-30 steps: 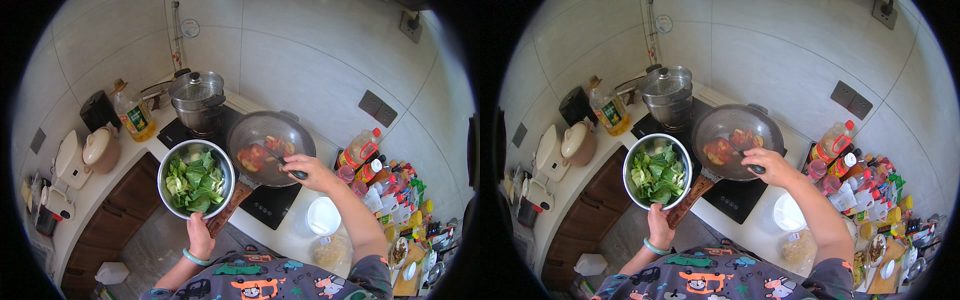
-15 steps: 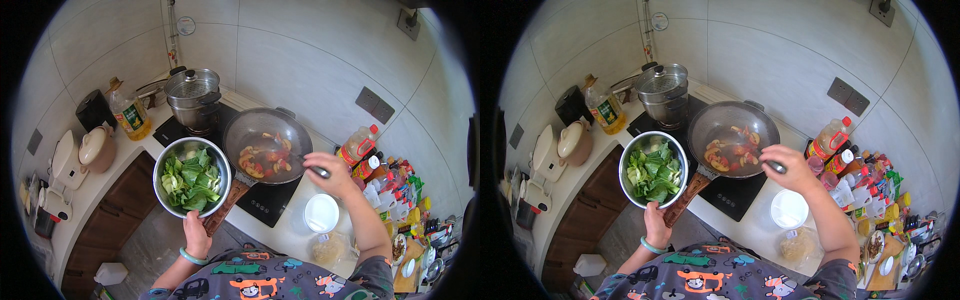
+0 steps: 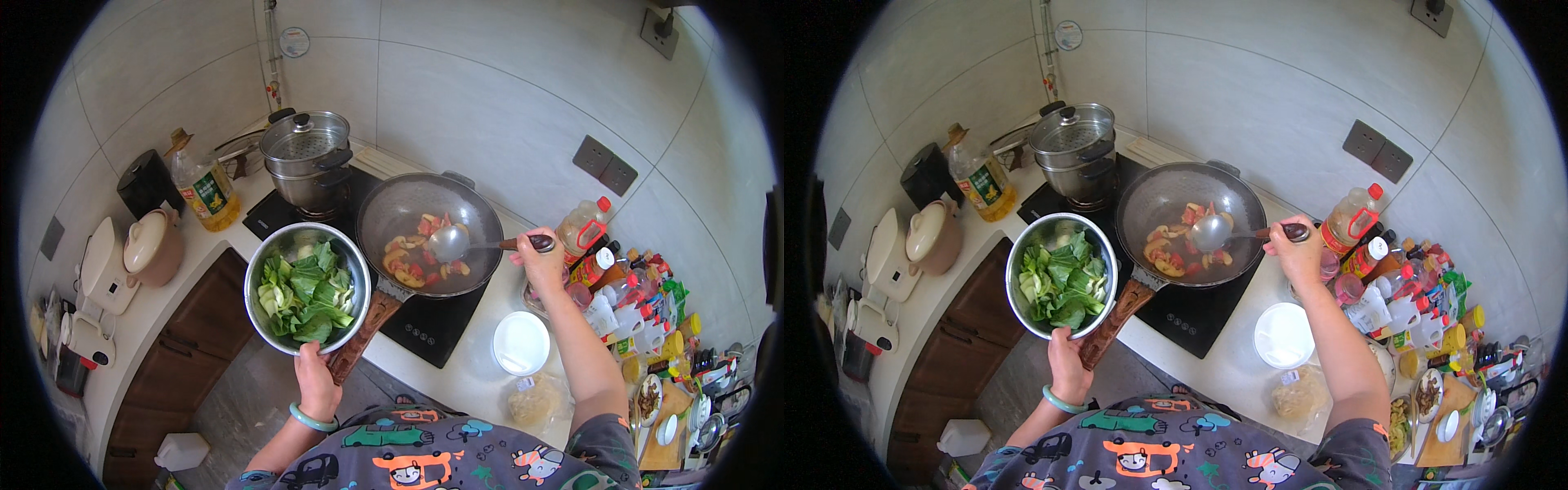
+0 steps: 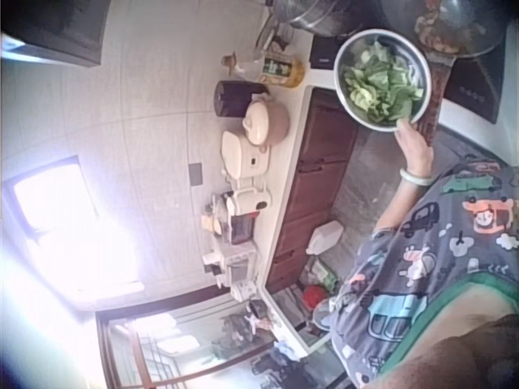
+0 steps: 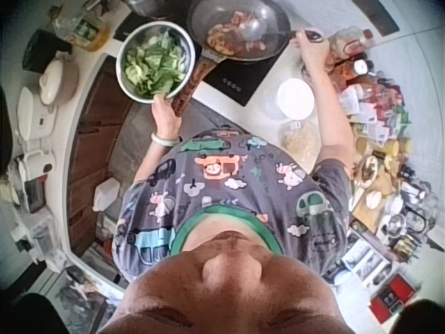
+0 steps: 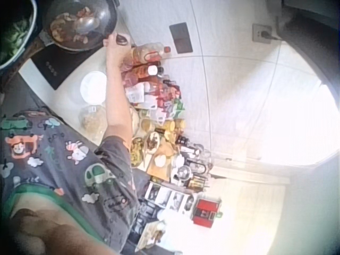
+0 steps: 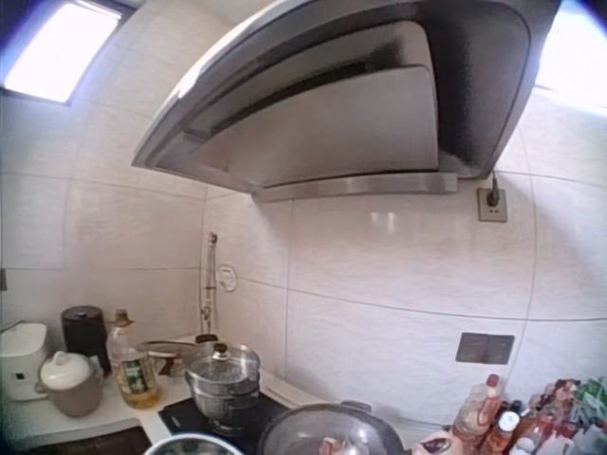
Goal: The person stir-fries chopped vegetables in a wok on an induction cooktop. They add sliced mushrooms, tomatoes, and leafy greens sequentially, stirring with a spatula throughout.
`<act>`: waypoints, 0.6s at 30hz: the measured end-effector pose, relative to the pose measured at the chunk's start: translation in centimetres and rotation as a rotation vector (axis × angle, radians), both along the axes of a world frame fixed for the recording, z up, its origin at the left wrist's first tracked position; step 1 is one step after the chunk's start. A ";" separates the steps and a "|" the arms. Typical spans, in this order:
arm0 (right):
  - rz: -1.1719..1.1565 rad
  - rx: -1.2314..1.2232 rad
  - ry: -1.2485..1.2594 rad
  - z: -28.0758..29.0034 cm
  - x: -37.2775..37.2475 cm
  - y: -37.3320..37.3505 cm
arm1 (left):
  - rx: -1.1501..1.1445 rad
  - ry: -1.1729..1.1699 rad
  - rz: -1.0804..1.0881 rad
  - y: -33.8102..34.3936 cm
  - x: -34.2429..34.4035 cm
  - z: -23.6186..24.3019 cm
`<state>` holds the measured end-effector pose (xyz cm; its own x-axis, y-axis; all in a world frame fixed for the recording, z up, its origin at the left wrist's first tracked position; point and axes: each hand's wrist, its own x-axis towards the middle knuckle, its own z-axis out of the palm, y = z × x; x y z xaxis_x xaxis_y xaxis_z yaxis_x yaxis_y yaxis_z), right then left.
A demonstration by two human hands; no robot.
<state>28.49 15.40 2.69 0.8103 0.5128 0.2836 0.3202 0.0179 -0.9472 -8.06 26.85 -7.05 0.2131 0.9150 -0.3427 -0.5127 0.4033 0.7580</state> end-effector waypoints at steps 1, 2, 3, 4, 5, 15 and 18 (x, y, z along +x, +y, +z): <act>0.000 0.014 -0.008 0.4 0.0 0.0 | 0.003 -0.010 -0.003 0.0 0.1 0.0; 0.008 0.029 -0.015 0.9 -0.2 0.3 | -0.003 -0.002 0.005 0.0 0.0 0.1; 0.015 0.044 -0.022 1.5 -0.4 0.5 | -0.008 0.005 0.012 -0.1 0.0 0.2; 0.000 0.040 0.018 2.4 -0.8 0.5 | -0.014 0.012 0.019 -0.1 -0.1 0.3; 0.013 0.034 0.015 2.6 -1.1 0.5 | -0.013 0.002 0.014 -0.1 -0.1 0.3; 0.034 0.053 0.050 2.2 -1.8 0.3 | -0.013 -0.002 0.024 -0.2 -0.1 0.5; -0.007 0.125 -0.010 3.6 -0.7 0.0 | -0.012 0.005 0.021 -0.1 -0.3 0.5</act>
<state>27.74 15.44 6.31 0.8106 0.4672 0.3530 0.3299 0.1336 -0.9345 -8.39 26.74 -6.53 0.1925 0.9150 -0.3546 -0.5172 0.4017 0.7557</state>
